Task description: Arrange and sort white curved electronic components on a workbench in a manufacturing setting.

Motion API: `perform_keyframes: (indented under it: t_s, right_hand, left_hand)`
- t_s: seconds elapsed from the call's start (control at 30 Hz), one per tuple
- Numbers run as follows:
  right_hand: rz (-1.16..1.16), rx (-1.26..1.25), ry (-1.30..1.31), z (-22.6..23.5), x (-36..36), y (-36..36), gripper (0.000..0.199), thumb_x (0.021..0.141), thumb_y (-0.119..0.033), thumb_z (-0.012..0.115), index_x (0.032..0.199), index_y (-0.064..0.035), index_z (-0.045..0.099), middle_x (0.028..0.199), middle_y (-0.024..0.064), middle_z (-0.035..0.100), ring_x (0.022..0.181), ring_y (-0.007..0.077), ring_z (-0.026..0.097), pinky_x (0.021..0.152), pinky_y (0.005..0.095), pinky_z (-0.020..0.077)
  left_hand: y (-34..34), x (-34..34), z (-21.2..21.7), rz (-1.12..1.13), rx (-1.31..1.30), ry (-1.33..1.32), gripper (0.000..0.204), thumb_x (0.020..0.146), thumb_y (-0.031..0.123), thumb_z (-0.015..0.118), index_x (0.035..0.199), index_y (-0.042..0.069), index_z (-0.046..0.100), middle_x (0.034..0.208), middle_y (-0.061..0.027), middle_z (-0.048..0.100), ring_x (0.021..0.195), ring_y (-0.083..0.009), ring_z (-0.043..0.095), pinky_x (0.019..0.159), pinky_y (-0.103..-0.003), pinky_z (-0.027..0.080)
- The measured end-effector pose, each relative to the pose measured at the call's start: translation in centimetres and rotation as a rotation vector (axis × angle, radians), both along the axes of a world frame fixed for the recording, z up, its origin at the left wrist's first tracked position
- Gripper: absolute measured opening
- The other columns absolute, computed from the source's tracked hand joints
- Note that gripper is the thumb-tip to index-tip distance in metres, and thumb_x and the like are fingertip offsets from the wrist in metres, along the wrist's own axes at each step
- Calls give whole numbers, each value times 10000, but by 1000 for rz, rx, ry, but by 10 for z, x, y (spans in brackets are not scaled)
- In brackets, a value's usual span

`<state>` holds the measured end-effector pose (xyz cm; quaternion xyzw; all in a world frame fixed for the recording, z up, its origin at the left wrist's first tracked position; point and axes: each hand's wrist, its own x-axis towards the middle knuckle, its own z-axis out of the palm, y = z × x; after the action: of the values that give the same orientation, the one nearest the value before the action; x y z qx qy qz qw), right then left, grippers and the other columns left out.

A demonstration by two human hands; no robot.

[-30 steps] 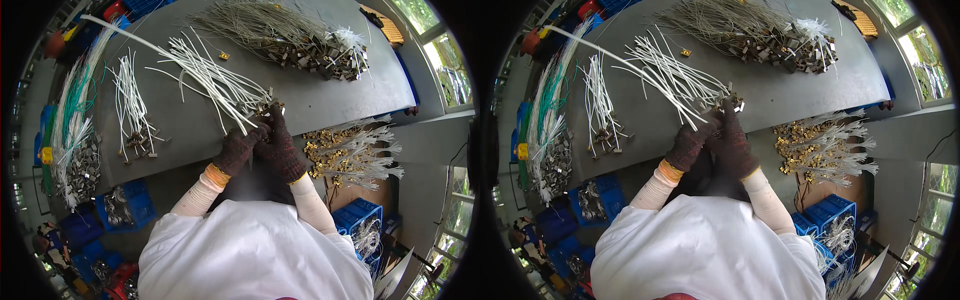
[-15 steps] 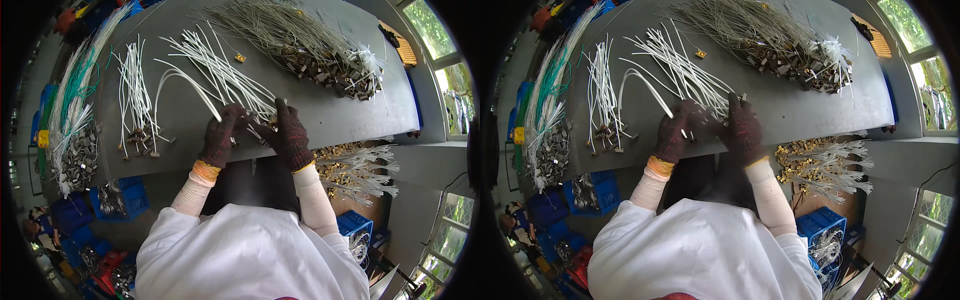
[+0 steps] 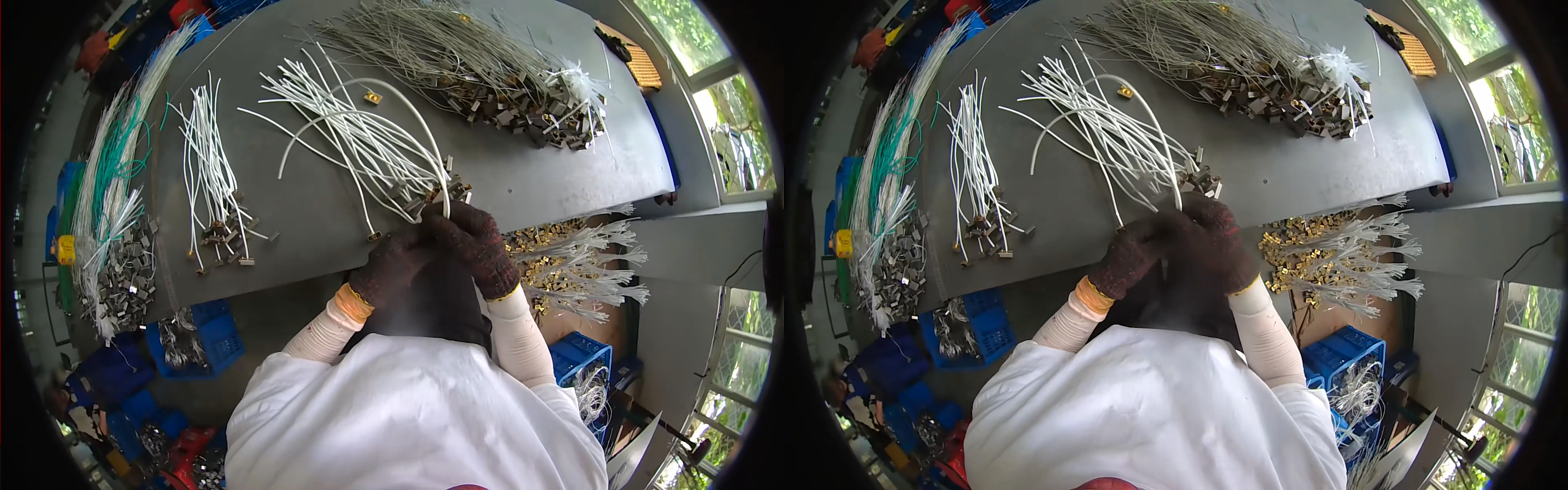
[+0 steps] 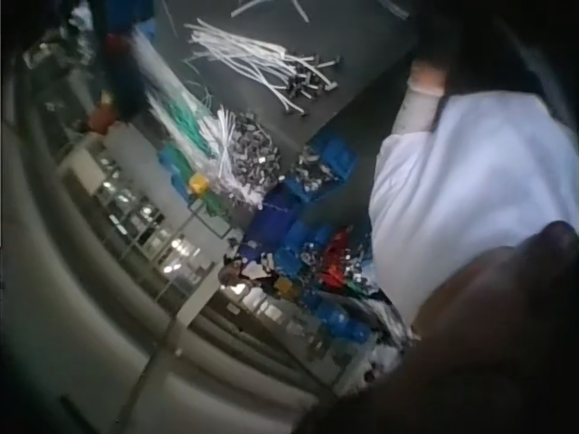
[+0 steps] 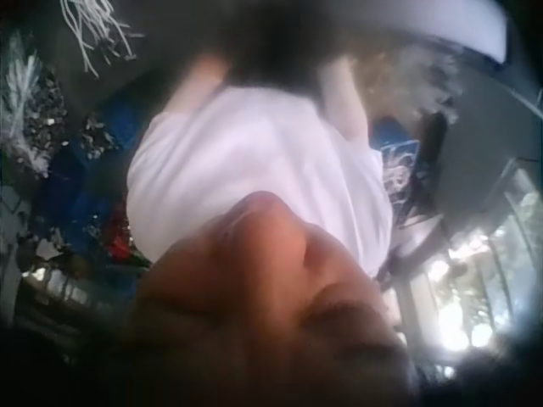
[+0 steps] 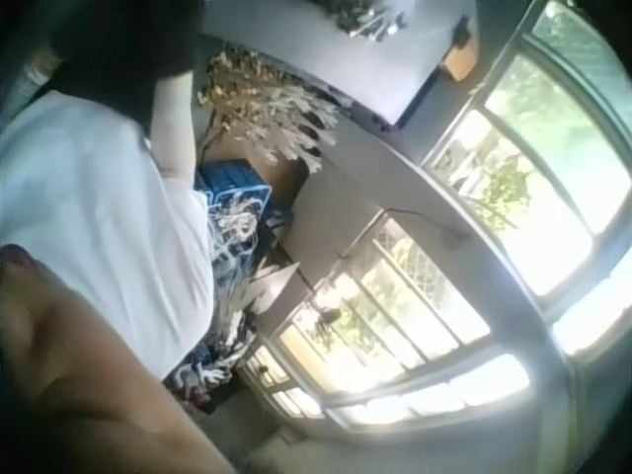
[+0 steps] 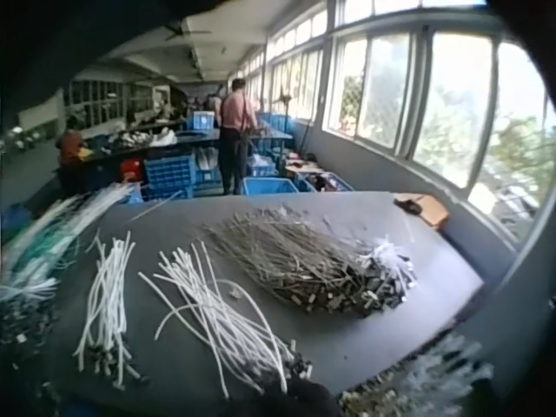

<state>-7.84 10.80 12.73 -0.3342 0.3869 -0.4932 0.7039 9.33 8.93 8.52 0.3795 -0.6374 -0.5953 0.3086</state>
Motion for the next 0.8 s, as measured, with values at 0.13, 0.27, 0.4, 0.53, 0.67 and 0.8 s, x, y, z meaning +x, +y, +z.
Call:
perform_keyframes:
  t_s: [0.13,0.27,0.4,0.53,0.67,0.8]
  right_hand:
    - [-29,-67,380,9,-5,7,293,967,-211,606,1140,20,657,1046,92,696,999,147,611,911,311,479]
    - [-227,-464,869,-33,-46,-29,402,979,-279,575,1281,-13,578,1221,169,625,1142,267,585,978,356,447]
    - [-277,-490,1398,-86,-81,-62,574,948,-391,595,1408,-69,479,1425,258,451,1309,387,470,1052,407,399]
    - [-37,-513,1139,-96,-35,-78,572,954,-413,576,1401,-69,486,1434,257,438,1318,400,453,1079,428,377]
    - [-92,-595,1092,-112,13,-102,507,969,-388,559,1334,-37,546,1365,221,516,1280,377,484,1065,422,391]
    - [-124,-653,1060,-115,78,-151,511,956,-362,573,1334,-21,527,1327,230,529,1207,394,515,1023,436,419]
  left_hand:
    - [7,-4,-5,71,-298,-40,228,906,179,662,1080,32,677,912,-79,675,855,-196,646,789,-332,517]
    - [-22,45,-9,402,49,21,231,931,169,642,1119,39,681,969,-34,697,852,-121,628,744,-277,501]
    - [-57,75,-70,630,120,27,212,949,169,603,1106,55,690,923,10,676,807,-76,595,732,-223,475]
    - [-66,57,-113,597,-212,-45,241,960,276,610,1075,72,668,880,-6,634,780,-108,565,723,-278,465]
    - [-99,29,-76,642,137,57,403,951,302,620,1296,94,598,1114,-69,667,1027,-135,620,867,-275,499]
    - [-166,76,-111,835,151,-22,331,918,355,642,1133,104,652,908,-13,632,871,-96,581,756,-268,500]
